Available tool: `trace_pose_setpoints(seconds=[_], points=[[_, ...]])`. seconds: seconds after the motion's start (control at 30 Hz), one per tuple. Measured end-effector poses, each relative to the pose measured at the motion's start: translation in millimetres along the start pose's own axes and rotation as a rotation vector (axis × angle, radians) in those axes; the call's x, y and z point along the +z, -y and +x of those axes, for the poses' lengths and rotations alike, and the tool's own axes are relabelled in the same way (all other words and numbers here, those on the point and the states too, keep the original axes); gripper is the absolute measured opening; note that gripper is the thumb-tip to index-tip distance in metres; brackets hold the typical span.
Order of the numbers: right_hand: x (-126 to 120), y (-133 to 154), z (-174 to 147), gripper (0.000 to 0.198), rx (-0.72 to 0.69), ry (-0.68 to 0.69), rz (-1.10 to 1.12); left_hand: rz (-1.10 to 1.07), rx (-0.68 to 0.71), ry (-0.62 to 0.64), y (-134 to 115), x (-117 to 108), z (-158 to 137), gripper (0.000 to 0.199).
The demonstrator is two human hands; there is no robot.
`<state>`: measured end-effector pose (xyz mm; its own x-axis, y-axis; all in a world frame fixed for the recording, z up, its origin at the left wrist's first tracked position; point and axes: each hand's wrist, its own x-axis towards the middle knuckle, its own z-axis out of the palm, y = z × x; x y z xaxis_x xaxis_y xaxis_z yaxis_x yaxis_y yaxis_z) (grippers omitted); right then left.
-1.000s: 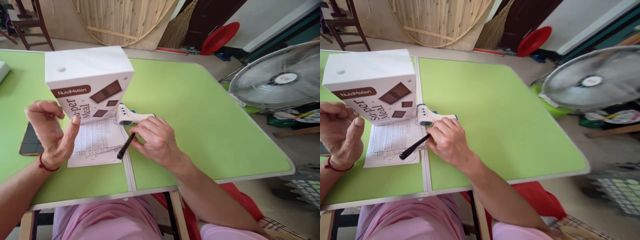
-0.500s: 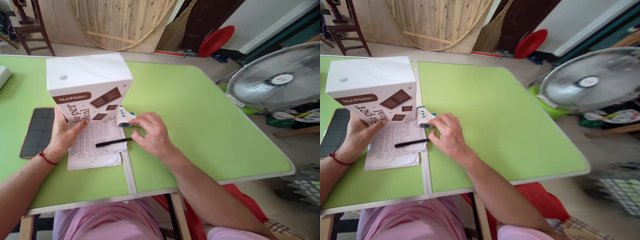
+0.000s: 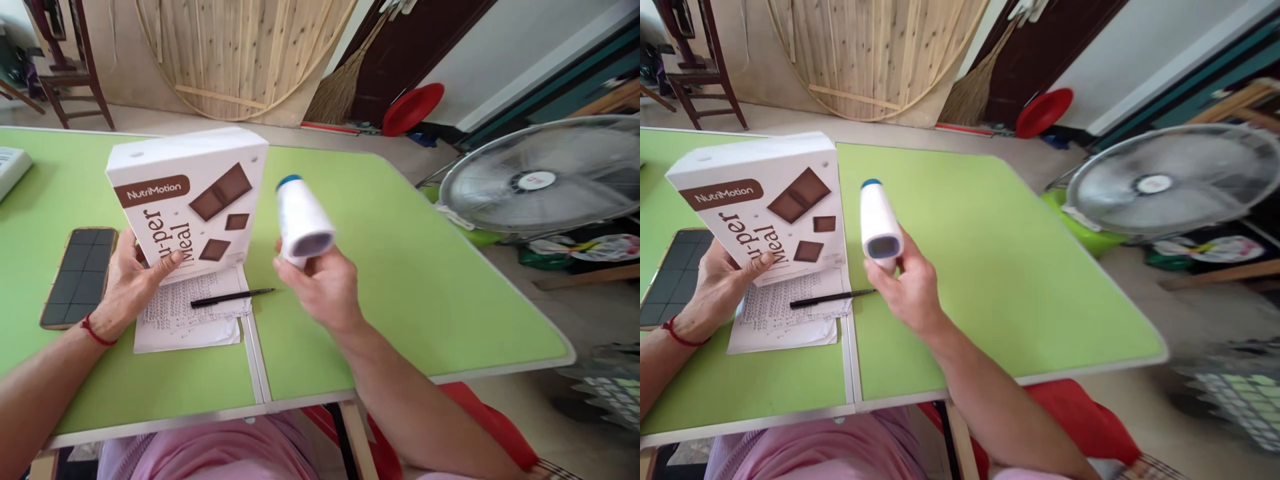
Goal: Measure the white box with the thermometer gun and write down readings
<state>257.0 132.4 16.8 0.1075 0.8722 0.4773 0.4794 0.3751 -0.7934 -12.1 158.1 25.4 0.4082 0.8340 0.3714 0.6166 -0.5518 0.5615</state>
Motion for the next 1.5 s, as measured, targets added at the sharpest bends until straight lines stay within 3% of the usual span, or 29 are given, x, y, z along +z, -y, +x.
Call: trace_pose_setpoints(seconds=[0.1, 0.2, 0.27, 0.37, 0.5, 0.7, 1.0, 1.5], points=[[-0.6, 23.9, -10.0, 0.022, 0.093, 0.193, 0.396, -0.277, -0.260, -0.161, -7.8, 0.4, -2.7, 0.047], [1.2, 36.8, -21.7, 0.026, 0.248, 0.438, 0.671, -0.400, -0.355, -0.147, -15.2, 0.0, -3.5, 0.052], [3.1, 39.3, -29.7, 0.027, 0.325, 0.548, 0.726, -0.423, -0.414, -0.125, -18.3, -1.2, -2.6, 0.058], [6.6, 38.9, -39.9, 0.028, 0.375, 0.607, 0.646, -0.404, -0.464, -0.085, -19.1, -2.9, -0.5, 0.067], [13.2, 37.5, -45.5, 0.026, 0.399, 0.629, 0.556, -0.389, -0.465, -0.061, -16.4, -2.8, 0.2, 0.069], [25.2, 36.8, -42.9, 0.028, 0.421, 0.591, 0.477, -0.304, -0.350, -0.066, -13.7, -2.0, -0.7, 0.058], [28.7, 38.3, -46.2, 0.028, 0.545, 0.601, 0.518, -0.310, -0.296, -0.074, -11.8, 1.3, 0.0, 0.054], [29.7, 35.3, -43.0, 0.033, 0.520, 0.602, 0.542, -0.304, -0.332, -0.055, -12.3, -0.2, 0.7, 0.057]])
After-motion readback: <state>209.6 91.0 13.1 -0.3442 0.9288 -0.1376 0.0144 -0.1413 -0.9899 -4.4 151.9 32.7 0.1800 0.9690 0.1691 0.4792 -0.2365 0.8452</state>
